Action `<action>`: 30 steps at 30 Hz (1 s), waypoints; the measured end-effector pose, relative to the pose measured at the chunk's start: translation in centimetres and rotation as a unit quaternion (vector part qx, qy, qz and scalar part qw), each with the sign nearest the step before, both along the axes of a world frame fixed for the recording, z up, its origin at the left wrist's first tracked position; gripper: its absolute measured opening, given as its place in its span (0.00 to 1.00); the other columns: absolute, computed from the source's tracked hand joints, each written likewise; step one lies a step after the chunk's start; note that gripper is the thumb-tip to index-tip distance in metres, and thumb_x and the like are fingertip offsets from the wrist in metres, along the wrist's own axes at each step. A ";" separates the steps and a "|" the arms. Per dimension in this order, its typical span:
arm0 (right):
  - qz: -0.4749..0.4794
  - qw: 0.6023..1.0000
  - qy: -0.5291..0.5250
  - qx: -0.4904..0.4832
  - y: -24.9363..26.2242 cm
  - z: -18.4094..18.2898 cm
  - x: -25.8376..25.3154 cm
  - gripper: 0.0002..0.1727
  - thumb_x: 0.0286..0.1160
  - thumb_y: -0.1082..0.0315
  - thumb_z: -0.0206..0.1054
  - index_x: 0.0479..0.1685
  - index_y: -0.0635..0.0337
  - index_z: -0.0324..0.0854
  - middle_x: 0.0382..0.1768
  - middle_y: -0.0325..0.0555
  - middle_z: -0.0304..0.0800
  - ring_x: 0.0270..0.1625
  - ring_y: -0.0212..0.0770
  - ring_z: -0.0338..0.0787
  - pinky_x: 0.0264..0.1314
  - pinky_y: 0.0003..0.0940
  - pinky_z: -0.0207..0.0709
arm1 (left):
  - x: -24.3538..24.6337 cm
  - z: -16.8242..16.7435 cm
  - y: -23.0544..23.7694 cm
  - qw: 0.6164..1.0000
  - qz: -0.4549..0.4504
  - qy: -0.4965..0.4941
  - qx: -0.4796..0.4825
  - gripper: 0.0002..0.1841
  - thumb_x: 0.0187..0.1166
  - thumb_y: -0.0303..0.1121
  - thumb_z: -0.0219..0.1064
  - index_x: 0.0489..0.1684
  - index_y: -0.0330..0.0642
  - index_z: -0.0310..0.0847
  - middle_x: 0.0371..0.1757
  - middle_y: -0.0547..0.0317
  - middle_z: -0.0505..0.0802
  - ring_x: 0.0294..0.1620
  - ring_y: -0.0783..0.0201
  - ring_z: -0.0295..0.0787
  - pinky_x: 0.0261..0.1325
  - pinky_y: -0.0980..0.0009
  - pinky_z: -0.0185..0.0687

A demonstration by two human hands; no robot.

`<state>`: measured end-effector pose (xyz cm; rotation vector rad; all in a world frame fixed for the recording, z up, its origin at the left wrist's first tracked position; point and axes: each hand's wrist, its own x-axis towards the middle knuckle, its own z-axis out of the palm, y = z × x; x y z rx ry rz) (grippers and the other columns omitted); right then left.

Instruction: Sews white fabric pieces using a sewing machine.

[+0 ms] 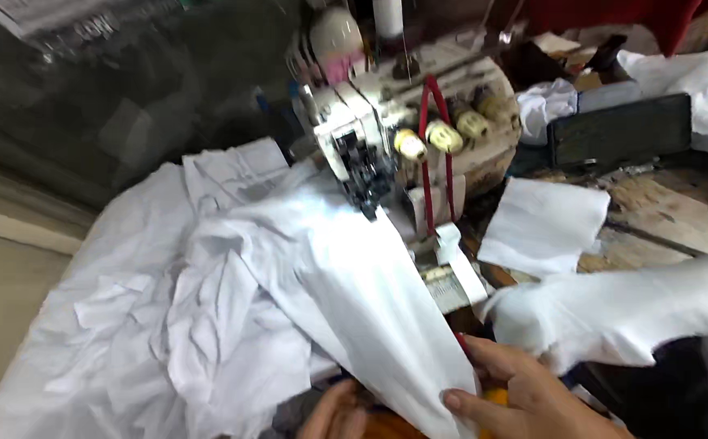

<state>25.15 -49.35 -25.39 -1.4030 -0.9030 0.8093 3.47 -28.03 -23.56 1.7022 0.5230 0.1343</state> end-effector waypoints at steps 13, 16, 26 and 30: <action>-0.129 0.986 0.068 -0.087 -6.7 -3.1 -4.6 0.16 0.77 0.62 0.75 0.60 0.52 0.84 0.43 0.37 0.96 0.26 0.39 0.93 0.21 0.35 0.91 | 2.0 -6.1 -6.1 0.992 0.103 -0.078 -0.014 0.20 0.67 0.25 0.81 0.56 0.27 0.83 0.42 0.45 0.97 0.41 0.51 0.97 0.48 0.56 0.97; -0.161 0.979 0.043 -0.115 -6.2 -4.8 -5.3 0.18 0.76 0.59 0.76 0.62 0.50 0.84 0.45 0.34 0.95 0.22 0.36 0.89 0.21 0.32 0.88 | 2.0 -7.2 -6.6 0.991 0.128 -0.045 0.011 0.16 0.68 0.28 0.82 0.50 0.31 0.86 0.39 0.49 0.98 0.40 0.53 0.98 0.48 0.57 0.98; -0.174 0.973 0.081 -0.126 -8.0 -3.8 -5.2 0.14 0.72 0.59 0.80 0.52 0.52 0.88 0.37 0.38 0.97 0.25 0.40 0.93 0.22 0.34 0.90 | 1.6 -5.9 -7.1 0.992 0.102 -0.066 0.021 0.13 0.73 0.26 0.77 0.51 0.30 0.87 0.40 0.48 0.97 0.39 0.54 0.97 0.47 0.60 0.97; -0.161 0.978 0.076 -0.112 -8.5 -2.3 -5.2 0.13 0.71 0.61 0.80 0.49 0.56 0.88 0.35 0.39 0.97 0.25 0.40 0.94 0.21 0.36 0.90 | 1.9 -5.4 -7.4 0.991 0.121 -0.056 0.011 0.10 0.80 0.29 0.71 0.50 0.32 0.87 0.41 0.50 0.96 0.41 0.57 0.95 0.48 0.61 0.95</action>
